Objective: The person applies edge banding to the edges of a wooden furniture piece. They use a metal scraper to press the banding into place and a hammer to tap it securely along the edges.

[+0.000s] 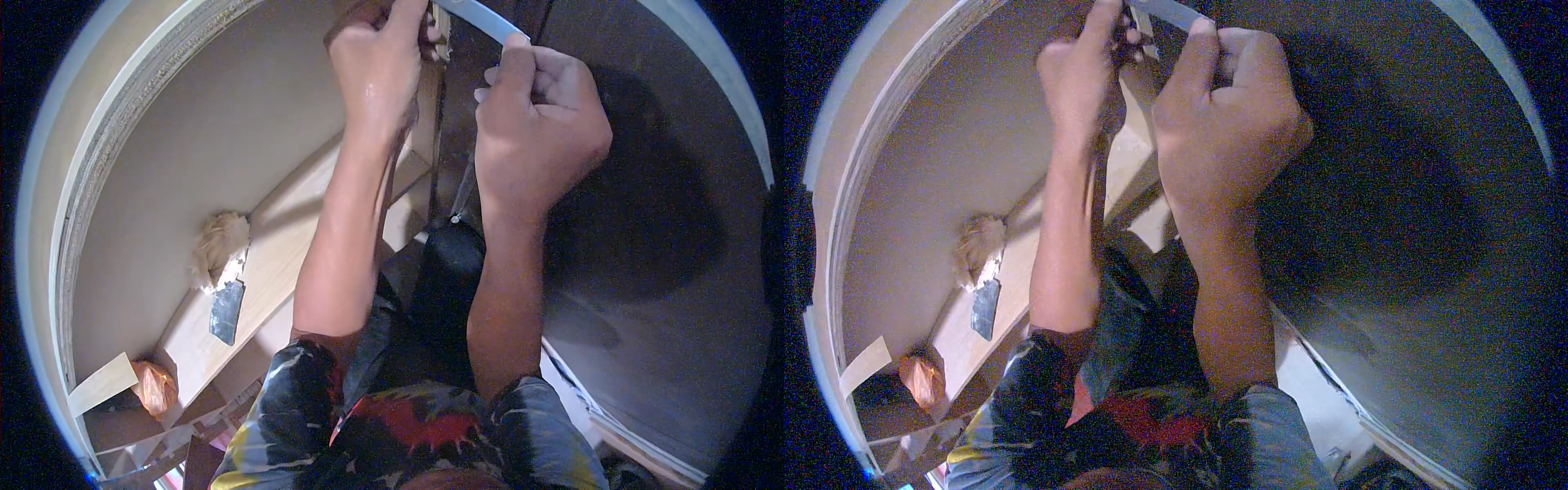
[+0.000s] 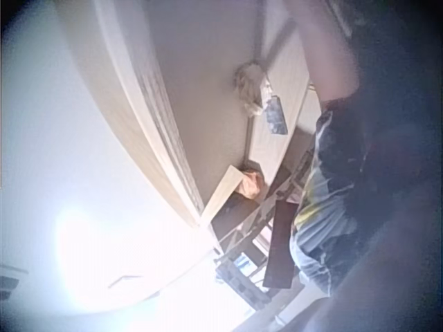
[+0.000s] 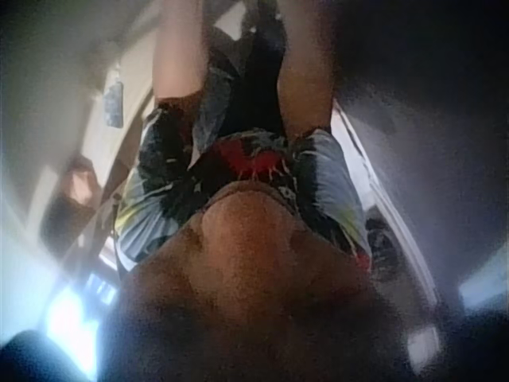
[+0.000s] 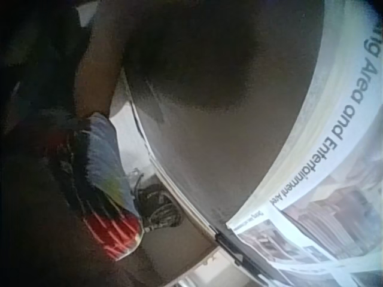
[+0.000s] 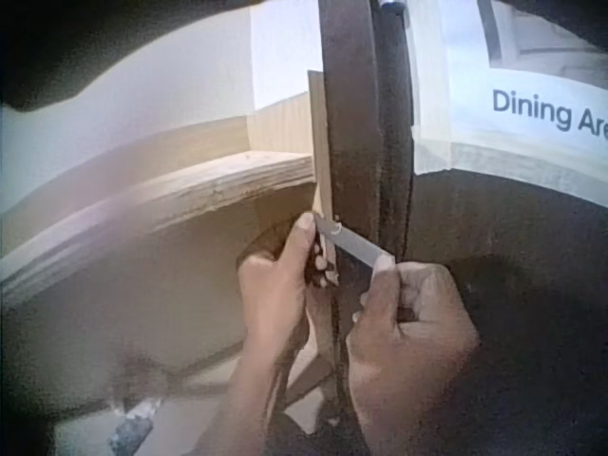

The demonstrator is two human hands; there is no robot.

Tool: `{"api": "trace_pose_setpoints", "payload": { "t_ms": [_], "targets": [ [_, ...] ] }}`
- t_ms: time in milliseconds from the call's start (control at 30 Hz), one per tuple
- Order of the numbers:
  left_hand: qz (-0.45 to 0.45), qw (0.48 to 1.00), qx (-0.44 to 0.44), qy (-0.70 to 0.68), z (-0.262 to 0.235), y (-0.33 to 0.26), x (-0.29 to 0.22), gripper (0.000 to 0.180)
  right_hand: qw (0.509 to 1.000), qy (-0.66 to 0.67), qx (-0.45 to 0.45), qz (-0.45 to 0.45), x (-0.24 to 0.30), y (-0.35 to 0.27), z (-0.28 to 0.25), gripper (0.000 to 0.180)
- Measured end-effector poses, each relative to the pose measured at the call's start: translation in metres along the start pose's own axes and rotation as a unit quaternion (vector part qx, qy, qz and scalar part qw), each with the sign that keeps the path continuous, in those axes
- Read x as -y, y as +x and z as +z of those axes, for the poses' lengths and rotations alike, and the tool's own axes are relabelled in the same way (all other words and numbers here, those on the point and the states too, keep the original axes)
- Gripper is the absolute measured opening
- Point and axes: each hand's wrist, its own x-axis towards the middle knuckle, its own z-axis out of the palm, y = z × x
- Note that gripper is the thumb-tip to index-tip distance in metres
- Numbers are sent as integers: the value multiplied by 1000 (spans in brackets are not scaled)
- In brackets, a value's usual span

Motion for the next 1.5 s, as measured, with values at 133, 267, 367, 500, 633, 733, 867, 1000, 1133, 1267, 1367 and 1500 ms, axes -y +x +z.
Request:
{"api": "trace_pose_setpoints", "payload": {
  "t_ms": [133,267,367,500,633,733,867,1000,1133,1267,1367,1500],
  "targets": [
    [75,976,-29,202,-9,5,2,30,997,75,8,33,10,-3,-2,15],
    [196,963,-84,162,-13,-16,21,33,998,10,-4,-66,-10,-22,-29,14],
    [292,926,-52,232,-9,-8,35,48,999,-16,-39,17,2,-46,-79,15],
    [359,860,1,362,14,-14,39,60,998,12,-28,61,-3,-58,-134,12],
    [338,872,-2,353,16,-23,49,68,998,-21,-6,64,-7,-66,-138,17],
    [339,848,-2,408,14,-41,57,68,998,29,16,46,-11,-68,-142,18],
    [412,858,36,306,5,-46,54,55,998,37,24,49,-10,-68,-141,18],
    [333,890,-19,310,20,-26,35,65,998,33,32,45,-3,-65,-146,17],
    [211,912,12,352,27,-26,9,61,998,48,20,45,0,-63,-152,17],
    [253,898,11,360,26,-26,9,60,995,61,13,74,0,-60,-151,15],
    [260,897,24,357,22,-27,13,59,993,82,17,80,-3,-55,-143,14],
    [252,893,35,371,16,-32,16,60,993,89,13,82,2,-45,-125,13]
  ]
}}
